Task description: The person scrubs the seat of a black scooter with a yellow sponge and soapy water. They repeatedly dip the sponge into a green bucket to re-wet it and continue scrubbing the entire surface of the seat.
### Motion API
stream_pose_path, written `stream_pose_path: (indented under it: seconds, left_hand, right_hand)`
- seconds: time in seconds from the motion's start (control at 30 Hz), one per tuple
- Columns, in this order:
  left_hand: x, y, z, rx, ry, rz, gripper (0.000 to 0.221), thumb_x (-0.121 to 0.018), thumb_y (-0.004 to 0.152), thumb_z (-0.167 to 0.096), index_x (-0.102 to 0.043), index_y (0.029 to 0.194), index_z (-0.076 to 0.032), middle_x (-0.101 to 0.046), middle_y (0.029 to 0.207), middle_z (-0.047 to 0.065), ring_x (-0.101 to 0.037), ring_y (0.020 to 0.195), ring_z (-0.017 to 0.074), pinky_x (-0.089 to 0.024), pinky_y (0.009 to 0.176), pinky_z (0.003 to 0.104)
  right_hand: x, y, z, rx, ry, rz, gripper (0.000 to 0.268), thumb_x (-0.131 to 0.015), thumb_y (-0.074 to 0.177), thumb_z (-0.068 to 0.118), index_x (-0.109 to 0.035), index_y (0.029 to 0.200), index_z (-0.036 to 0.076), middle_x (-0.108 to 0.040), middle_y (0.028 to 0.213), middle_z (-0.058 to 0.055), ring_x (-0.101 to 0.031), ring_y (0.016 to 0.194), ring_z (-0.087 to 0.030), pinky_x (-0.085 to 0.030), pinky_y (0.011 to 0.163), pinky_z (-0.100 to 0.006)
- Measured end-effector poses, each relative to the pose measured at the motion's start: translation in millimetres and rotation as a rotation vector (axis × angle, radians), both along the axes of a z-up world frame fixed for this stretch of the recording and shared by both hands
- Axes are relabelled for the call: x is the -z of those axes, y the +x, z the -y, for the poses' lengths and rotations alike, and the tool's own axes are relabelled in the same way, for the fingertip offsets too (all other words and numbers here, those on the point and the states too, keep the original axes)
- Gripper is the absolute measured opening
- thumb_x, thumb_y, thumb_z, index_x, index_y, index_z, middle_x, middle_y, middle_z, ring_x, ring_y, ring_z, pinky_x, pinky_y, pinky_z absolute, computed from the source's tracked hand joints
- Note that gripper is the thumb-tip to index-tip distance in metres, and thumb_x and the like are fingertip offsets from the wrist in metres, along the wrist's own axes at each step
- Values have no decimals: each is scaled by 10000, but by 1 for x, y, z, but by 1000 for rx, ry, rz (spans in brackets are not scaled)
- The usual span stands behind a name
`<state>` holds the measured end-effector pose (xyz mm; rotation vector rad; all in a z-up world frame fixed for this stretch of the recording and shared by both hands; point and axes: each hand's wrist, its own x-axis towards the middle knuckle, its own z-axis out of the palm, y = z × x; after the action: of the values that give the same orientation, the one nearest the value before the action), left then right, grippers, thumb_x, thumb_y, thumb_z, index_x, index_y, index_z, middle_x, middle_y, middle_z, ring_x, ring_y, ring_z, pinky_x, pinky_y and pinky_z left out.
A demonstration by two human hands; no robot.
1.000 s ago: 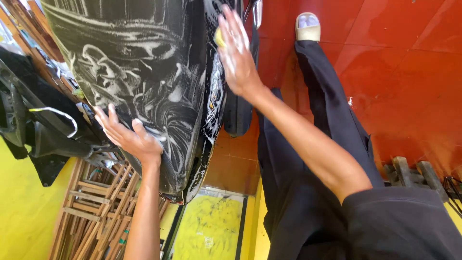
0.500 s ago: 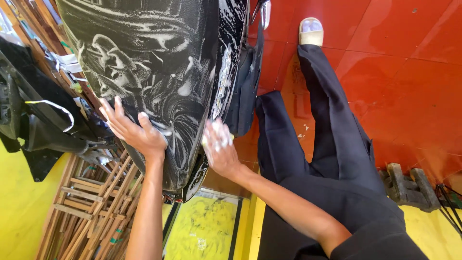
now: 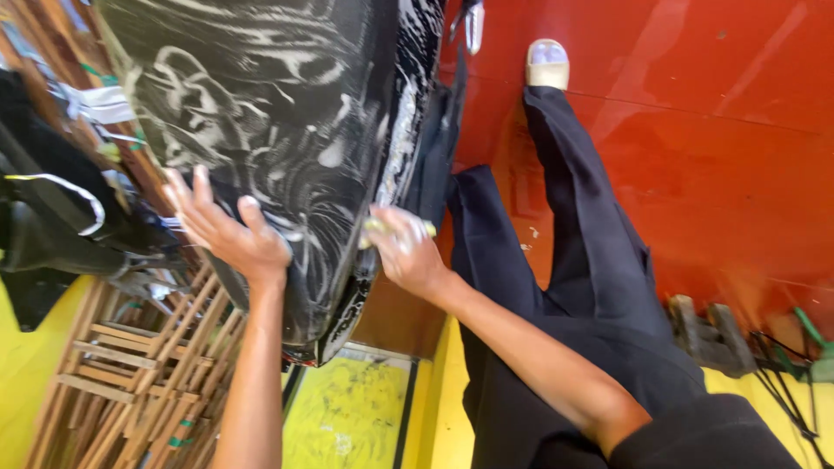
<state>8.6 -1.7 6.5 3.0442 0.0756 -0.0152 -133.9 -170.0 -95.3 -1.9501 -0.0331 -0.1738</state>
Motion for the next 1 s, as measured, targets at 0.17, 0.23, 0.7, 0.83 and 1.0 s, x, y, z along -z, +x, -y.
stream_pose_path:
  seconds: [0.17, 0.23, 0.7, 0.83, 1.0]
  left_hand:
    - [-4, 3, 12, -54, -58, -8, 580, -395, 1094, -437, -492, 1506, -41, -358, 1580, 213, -381, 1462, 424, -232, 1176, 610]
    - [-3, 2, 12, -76, -65, 3, 577, -378, 1098, -442, -488, 1509, -52, -350, 1588, 196, -374, 1472, 409, -225, 1179, 620]
    - [-5, -2, 12, -78, -61, -58, 565, -387, 1088, -389, -433, 1542, -56, -267, 1655, 170, -262, 1561, 417, -185, 1273, 625]
    - [-6, -2, 13, -82, -74, -60, 581, -362, 1101, -434, -429, 1538, -58, -264, 1658, 160, -219, 1570, 417, -176, 1281, 618]
    - [-7, -1, 16, -68, -56, -71, 595, -340, 1102, -428, -414, 1538, -30, -268, 1652, 200, -231, 1555, 447, -162, 1266, 618]
  right_hand:
    - [6, 27, 20, -24, 93, -64, 172, -666, 956, 87, -659, 1110, 163, -570, 1293, -96, -647, 1154, -330, -586, 890, -441]
    - [-6, 38, 32, -31, 91, -74, 159, -696, 954, 110, -669, 1099, 169, -575, 1264, -82, -656, 1132, -316, -595, 878, -432]
    - [-6, 177, 131, 425, 208, -245, 278, -861, 772, -34, -628, 903, 46, -597, 945, -42, -551, 787, -156, -464, 673, -274]
    - [34, 220, 125, 665, 125, -109, 168, -746, 813, 16, -580, 798, 33, -572, 796, -53, -529, 682, -176, -476, 651, -308]
    - [38, 199, 72, 432, 145, -262, 749, -614, 895, -181, -438, 1527, 177, -524, 1579, 0, -580, 1488, -250, -497, 1298, -383]
